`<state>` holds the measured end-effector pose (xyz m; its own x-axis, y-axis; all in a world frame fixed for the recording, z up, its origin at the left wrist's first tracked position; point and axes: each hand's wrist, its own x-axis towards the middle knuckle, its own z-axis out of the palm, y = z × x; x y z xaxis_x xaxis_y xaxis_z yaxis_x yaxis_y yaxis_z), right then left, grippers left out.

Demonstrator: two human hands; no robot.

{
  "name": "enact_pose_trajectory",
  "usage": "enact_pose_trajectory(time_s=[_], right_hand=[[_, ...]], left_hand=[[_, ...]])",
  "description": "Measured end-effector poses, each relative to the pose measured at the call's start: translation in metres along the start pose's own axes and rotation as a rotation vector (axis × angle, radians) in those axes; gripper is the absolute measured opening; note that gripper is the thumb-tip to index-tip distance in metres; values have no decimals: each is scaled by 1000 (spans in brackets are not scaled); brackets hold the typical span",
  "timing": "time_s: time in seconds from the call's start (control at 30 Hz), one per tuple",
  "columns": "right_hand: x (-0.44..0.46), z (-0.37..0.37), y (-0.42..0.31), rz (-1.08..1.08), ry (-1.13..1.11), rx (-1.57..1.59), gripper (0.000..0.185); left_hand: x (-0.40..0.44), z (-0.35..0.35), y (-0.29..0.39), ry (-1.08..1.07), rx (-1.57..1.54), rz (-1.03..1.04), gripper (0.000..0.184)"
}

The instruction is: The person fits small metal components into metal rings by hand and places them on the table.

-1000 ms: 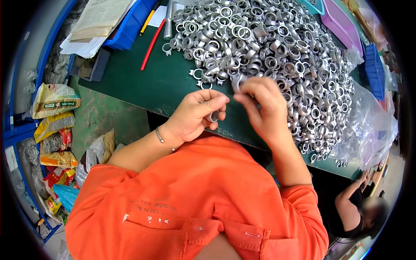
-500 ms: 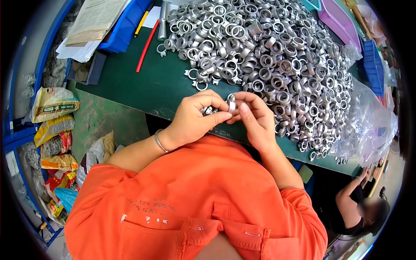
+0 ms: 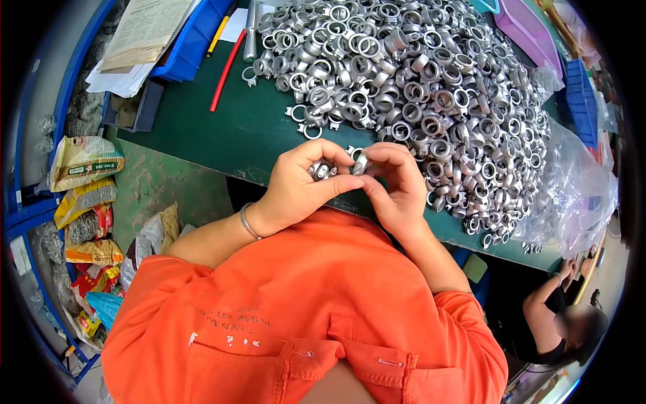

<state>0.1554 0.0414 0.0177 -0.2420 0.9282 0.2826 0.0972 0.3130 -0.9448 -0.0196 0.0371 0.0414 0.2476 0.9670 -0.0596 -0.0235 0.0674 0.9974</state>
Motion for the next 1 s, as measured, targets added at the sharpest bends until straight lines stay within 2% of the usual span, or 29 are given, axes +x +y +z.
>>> enact_pose_trajectory(time_s=[0.1,0.23,0.27,0.3,0.37,0.4,0.47,0.5,0.53,0.57,0.6,0.73,0.8,0.9,0.97,1.0], right_hand=[[-5,4,9,-44,85,77,37],[-3,5,2,-5,134,116,33],[-3,3,1,-33,125,14,31],[-2,1,0,-63,115,-88,29],[-1,-1,-1,-131,131,-147,27],[-1,-2,-2,-200,148,-205,25],[1,-4,-8,-342,119,-278,26],[3,-5,-8,-482,71,-326,26],[5,-7,-16,-554,-27,-391,25],[3,-3,-17,-554,-41,-312,23],[1,2,-18,-557,-55,-231,22],[5,-10,-9,-239,103,-436,20],[4,-11,-7,-162,81,-452,18],[1,-4,-6,-53,-186,-680,15],[-3,-4,3,-72,-203,-738,15],[-5,-6,4,-89,-200,-732,15]], left_hand=[[0,1,0,47,30,-58,10],[4,-3,-13,71,183,221,10],[5,-4,-15,65,243,328,10],[4,-3,-14,65,243,329,10],[2,-2,-11,92,97,145,10],[1,-1,-7,92,97,146,10],[1,-1,-1,80,-16,-80,13],[1,-1,-1,78,-15,-79,13],[2,-2,-1,19,-311,-259,18],[3,-5,-1,-42,-605,-438,23],[4,-11,-3,-113,-773,-518,31],[-3,-27,-9,-134,-914,-499,26],[-10,-45,-14,-263,-932,-503,24],[-32,-68,-15,-391,-803,-583,26],[-51,-84,-27,-418,-772,-694,27],[-61,-88,-36,-357,-734,-717,27]])
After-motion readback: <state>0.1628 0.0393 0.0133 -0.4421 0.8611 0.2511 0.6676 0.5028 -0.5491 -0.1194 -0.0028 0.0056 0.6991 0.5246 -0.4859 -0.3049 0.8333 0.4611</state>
